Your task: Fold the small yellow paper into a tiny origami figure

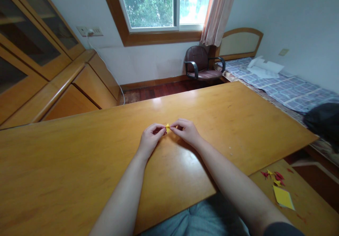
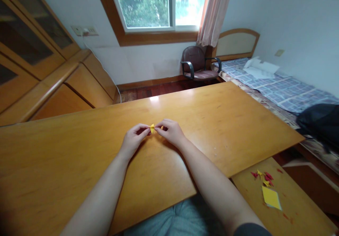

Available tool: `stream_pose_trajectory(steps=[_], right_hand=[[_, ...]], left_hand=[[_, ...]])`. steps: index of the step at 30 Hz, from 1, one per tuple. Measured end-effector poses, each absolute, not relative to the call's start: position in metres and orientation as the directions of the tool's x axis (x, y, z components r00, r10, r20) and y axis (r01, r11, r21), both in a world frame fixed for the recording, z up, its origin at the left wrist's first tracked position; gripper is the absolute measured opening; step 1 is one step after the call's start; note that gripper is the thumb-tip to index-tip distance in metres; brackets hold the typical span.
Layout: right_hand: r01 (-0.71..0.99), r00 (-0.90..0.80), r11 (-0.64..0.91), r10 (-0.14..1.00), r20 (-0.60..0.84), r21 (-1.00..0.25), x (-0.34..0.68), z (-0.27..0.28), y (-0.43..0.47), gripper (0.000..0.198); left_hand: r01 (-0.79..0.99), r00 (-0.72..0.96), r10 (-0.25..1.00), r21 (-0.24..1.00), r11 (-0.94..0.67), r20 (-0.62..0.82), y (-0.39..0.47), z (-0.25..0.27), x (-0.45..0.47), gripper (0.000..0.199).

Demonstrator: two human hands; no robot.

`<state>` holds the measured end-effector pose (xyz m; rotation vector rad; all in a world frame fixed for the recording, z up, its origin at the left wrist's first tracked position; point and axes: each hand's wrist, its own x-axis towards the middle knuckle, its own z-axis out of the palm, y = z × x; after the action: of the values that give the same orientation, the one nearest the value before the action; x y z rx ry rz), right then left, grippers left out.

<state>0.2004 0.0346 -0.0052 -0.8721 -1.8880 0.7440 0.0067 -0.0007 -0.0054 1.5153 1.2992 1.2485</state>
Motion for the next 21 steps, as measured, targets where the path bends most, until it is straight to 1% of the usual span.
stream_pose_trajectory(steps=[10,21], right_hand=[[0.292,-0.346,0.631,0.770,0.536,-0.719,0.2006,-0.0038,0.0326,0.011],[0.294,-0.339,0.622,0.778,0.529,-0.726,0.1999,-0.0033,0.0306,0.011]], left_hand=[[0.207,-0.029,0.984,0.964,-0.168,0.178,-0.0001,-0.0071,0.0081,0.016],[0.154,-0.049,0.984,0.975,-0.160,0.169,0.0004,-0.0087,0.0090,0.017]])
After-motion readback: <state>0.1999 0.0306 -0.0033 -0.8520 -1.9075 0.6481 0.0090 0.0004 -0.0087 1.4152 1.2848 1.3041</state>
